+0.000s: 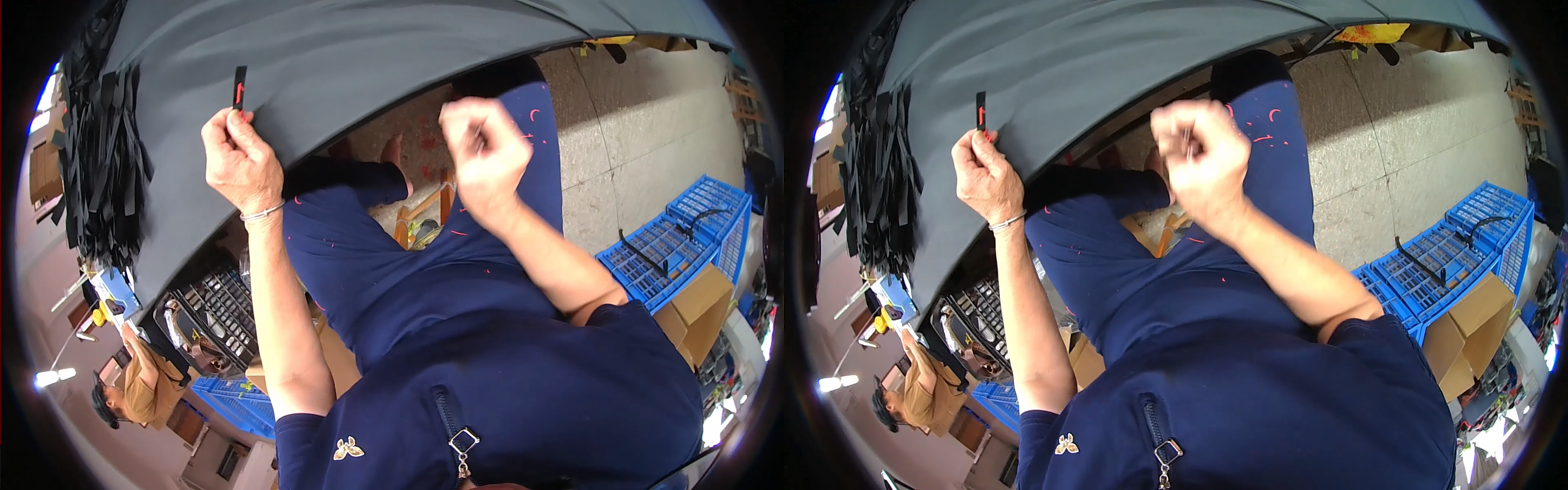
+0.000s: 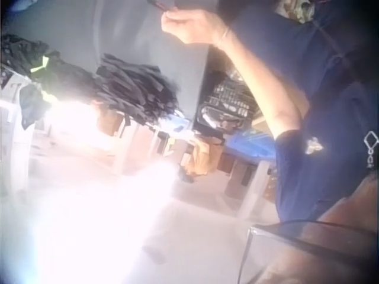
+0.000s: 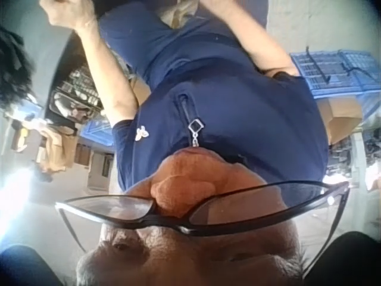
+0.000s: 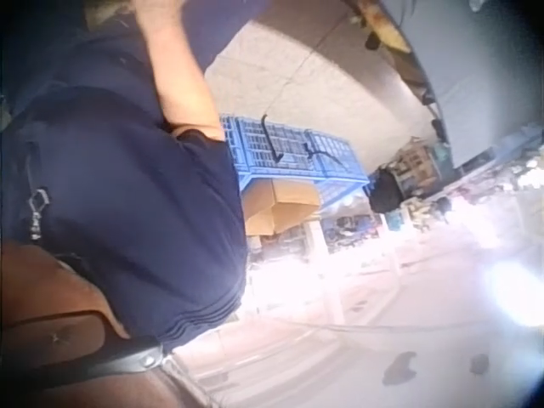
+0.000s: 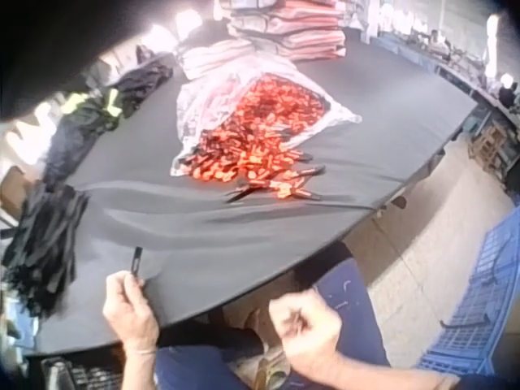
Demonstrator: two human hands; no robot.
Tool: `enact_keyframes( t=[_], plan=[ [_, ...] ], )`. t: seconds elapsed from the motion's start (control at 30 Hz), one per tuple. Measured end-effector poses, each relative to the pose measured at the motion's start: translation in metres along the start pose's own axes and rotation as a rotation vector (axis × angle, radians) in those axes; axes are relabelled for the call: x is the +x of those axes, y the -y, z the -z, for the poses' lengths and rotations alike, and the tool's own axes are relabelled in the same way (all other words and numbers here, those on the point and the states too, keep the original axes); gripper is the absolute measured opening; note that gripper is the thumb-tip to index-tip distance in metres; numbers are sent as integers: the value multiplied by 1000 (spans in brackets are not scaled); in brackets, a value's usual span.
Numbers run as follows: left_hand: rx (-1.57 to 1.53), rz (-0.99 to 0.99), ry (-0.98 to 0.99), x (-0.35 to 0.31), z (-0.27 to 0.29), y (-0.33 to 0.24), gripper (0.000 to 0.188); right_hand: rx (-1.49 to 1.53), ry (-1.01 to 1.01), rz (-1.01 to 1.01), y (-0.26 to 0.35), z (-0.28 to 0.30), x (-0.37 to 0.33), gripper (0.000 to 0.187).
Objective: Assembling small red components onto black fabric straps using small hand tools.
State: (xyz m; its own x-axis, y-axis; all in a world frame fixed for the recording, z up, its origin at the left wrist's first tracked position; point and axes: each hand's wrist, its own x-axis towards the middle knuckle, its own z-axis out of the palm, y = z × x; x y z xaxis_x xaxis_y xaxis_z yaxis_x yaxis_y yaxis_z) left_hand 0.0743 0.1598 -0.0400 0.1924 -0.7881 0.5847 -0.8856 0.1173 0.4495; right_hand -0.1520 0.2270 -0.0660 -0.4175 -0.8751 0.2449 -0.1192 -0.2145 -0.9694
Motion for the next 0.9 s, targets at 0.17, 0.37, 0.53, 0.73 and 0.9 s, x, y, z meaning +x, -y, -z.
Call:
enact_keyframes(
  t=[0.17,0.37,0.53,0.73,0.9],
  plan=[
    [-47,18,-3,0,2,0,15,386,42,-1109,-40,-16,-69,31],
    [-76,31,-8,1,3,1,6,-231,-238,-1400,-197,-83,-85,27],
    [-131,4,7,2,4,1,5,42,-71,-1860,-312,-103,-77,38],
    [-84,64,79,4,5,1,10,275,-23,-1484,-308,-116,-59,35],
    [-108,125,112,5,5,1,11,317,39,-1478,-289,-113,-12,35]
  ],
)
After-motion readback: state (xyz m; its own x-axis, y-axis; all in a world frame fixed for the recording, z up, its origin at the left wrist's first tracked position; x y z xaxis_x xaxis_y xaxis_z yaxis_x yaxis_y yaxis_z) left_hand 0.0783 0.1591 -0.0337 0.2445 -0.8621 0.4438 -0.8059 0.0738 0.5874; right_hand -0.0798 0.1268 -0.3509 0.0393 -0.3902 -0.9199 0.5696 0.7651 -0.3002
